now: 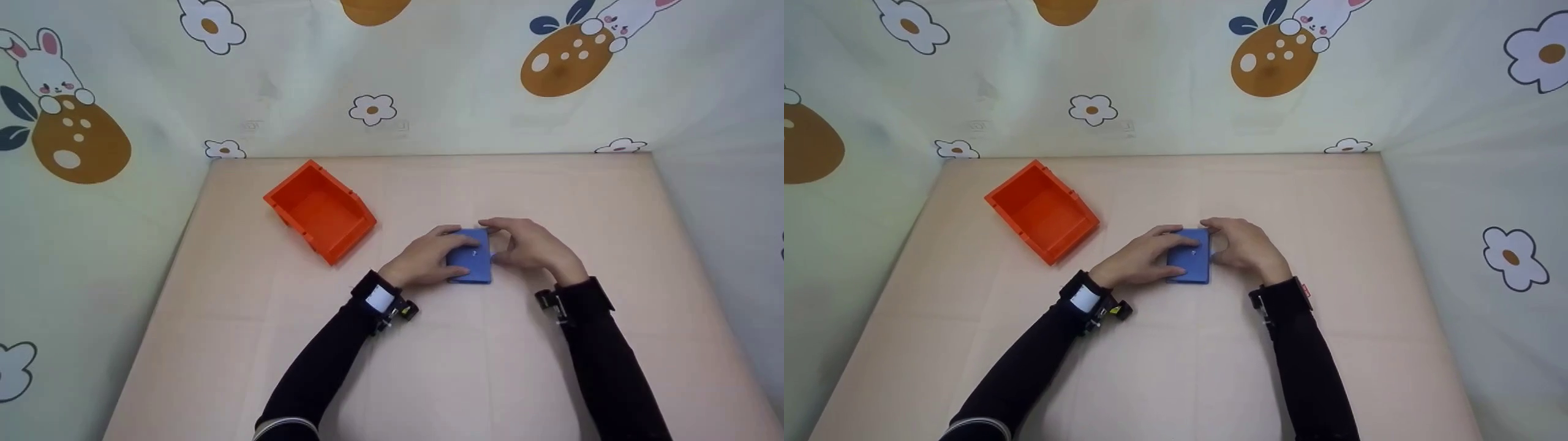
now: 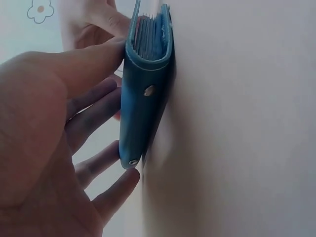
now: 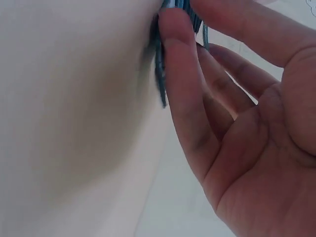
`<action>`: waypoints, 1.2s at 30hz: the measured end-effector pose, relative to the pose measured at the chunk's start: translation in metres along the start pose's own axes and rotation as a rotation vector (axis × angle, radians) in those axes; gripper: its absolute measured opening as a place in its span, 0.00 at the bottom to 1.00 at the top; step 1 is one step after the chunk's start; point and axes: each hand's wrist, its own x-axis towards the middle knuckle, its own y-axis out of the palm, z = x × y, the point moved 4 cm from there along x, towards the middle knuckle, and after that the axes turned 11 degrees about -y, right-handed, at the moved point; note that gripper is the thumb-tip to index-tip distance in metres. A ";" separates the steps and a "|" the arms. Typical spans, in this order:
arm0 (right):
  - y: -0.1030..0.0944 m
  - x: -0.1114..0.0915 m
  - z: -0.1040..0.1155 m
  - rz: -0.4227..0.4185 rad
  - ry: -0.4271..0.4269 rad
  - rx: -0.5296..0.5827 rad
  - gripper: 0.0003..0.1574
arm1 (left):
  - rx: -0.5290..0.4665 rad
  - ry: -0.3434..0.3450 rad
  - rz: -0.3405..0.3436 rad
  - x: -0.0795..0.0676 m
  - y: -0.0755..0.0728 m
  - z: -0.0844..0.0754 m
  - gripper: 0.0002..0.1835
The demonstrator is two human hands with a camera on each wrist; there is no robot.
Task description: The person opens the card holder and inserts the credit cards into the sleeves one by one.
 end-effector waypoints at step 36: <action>0.003 0.000 -0.023 -0.030 -0.066 0.536 0.09 | -0.128 -0.027 -0.035 0.002 0.004 -0.001 0.34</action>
